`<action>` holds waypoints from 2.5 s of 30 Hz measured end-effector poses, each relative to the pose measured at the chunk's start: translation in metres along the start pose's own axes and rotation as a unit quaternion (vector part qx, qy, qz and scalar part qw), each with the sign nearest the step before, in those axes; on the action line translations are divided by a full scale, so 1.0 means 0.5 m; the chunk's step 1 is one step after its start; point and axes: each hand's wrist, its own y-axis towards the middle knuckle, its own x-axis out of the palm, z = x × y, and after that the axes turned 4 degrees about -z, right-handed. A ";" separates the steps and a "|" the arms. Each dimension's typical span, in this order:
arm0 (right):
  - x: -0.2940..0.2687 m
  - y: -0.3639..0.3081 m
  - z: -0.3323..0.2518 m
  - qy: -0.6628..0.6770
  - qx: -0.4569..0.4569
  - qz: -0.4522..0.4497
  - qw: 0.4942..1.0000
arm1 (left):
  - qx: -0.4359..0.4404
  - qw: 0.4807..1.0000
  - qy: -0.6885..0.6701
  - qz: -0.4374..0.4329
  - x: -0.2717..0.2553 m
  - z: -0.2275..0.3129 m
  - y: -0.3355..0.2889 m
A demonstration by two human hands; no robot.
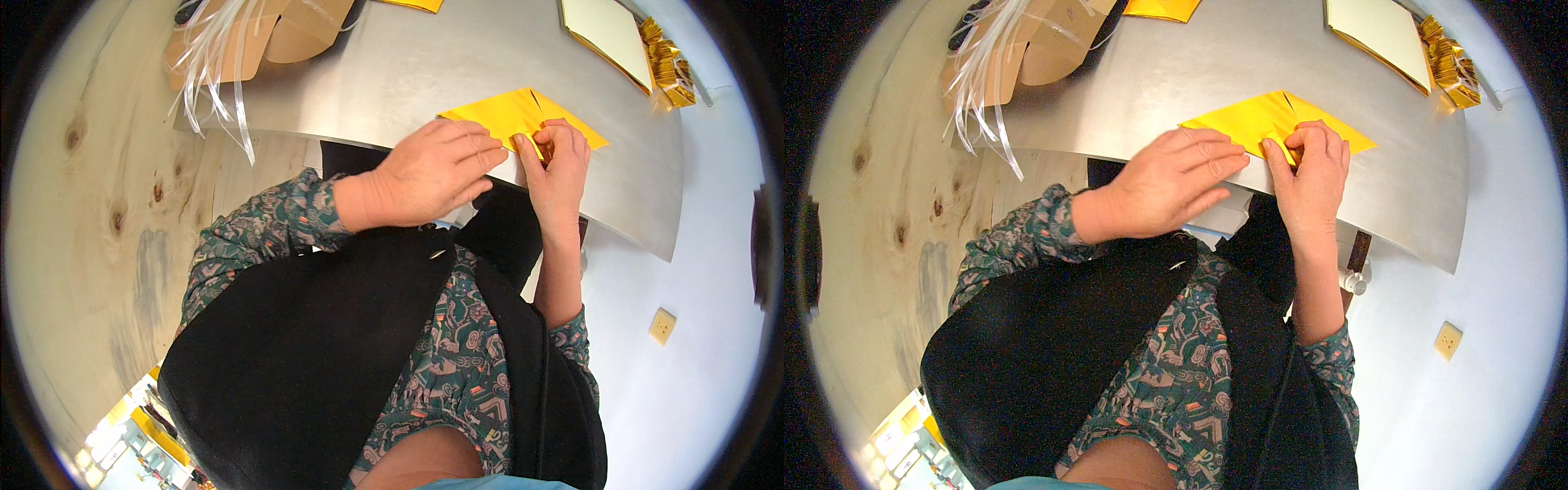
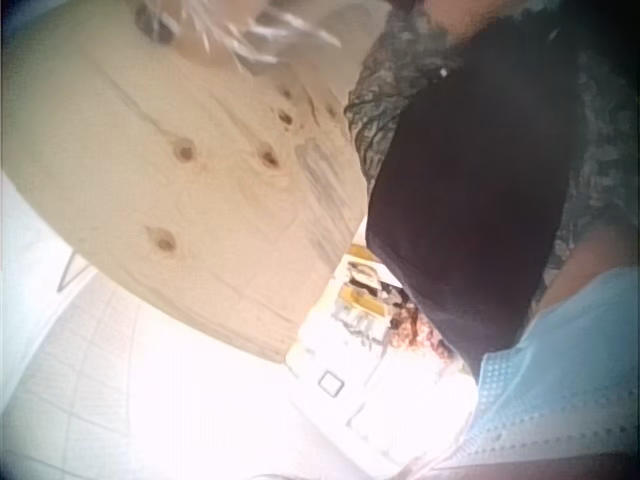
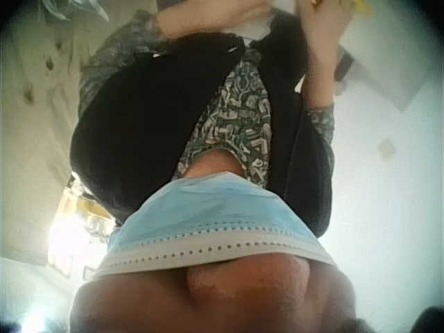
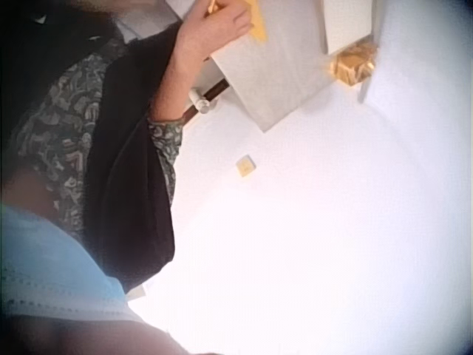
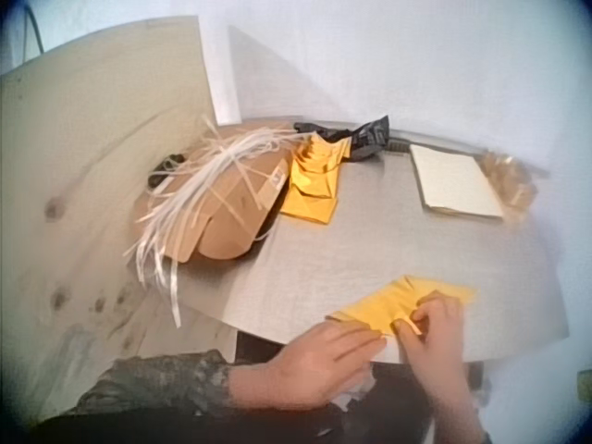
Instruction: The person folds a yellow sheet of paper into a small triangular origami shape, then places it on a stack of similar folded pieces. They then pick up another yellow sheet and begin folding it in half and creasing it.
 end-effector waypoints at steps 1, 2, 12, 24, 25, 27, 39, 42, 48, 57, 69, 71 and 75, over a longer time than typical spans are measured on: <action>0.000 0.000 0.000 -0.003 0.002 -0.001 1.000 | -0.010 1.000 0.017 -0.008 0.008 0.006 -0.004; -0.001 -0.001 0.001 -0.003 0.004 -0.005 1.000 | -0.021 0.999 0.035 -0.016 0.014 0.011 -0.010; 0.000 -0.002 0.000 0.000 0.008 -0.008 1.000 | -0.067 0.997 0.043 0.018 -0.022 -0.022 -0.064; 0.005 -0.004 0.000 -0.001 -0.004 0.008 1.000 | -0.015 0.997 0.071 -0.006 -0.019 -0.001 -0.038; 0.005 -0.005 -0.001 -0.002 -0.004 0.010 1.000 | -0.003 0.997 0.072 -0.005 -0.015 0.001 -0.032; 0.004 -0.005 -0.002 0.004 0.001 0.008 1.000 | 0.016 0.998 0.065 -0.005 -0.005 0.003 -0.019; -0.022 -0.026 0.022 0.005 0.010 -0.012 1.000 | -0.054 0.992 0.082 -0.077 0.040 -0.003 0.005; -0.040 -0.037 0.036 -0.008 0.018 -0.025 0.999 | -0.062 0.993 0.067 -0.071 0.039 -0.002 0.006; -0.060 -0.047 0.053 -0.009 0.026 -0.043 0.999 | -0.047 0.992 0.086 -0.073 0.035 -0.005 0.010; -0.081 -0.093 0.029 -0.053 -0.081 -0.070 0.993 | -0.020 0.997 0.067 0.026 0.027 -0.003 -0.006; -0.161 -0.009 0.032 0.204 0.014 -0.062 0.977 | -0.178 0.894 -0.411 -0.018 -0.055 -0.051 0.092; -0.145 0.023 0.041 0.234 0.056 -0.099 0.966 | -0.201 0.949 -0.241 -0.039 -0.044 -0.072 0.111; -0.104 0.039 0.066 0.030 0.013 -0.125 0.992 | -0.091 0.989 0.092 0.070 0.019 -0.060 0.113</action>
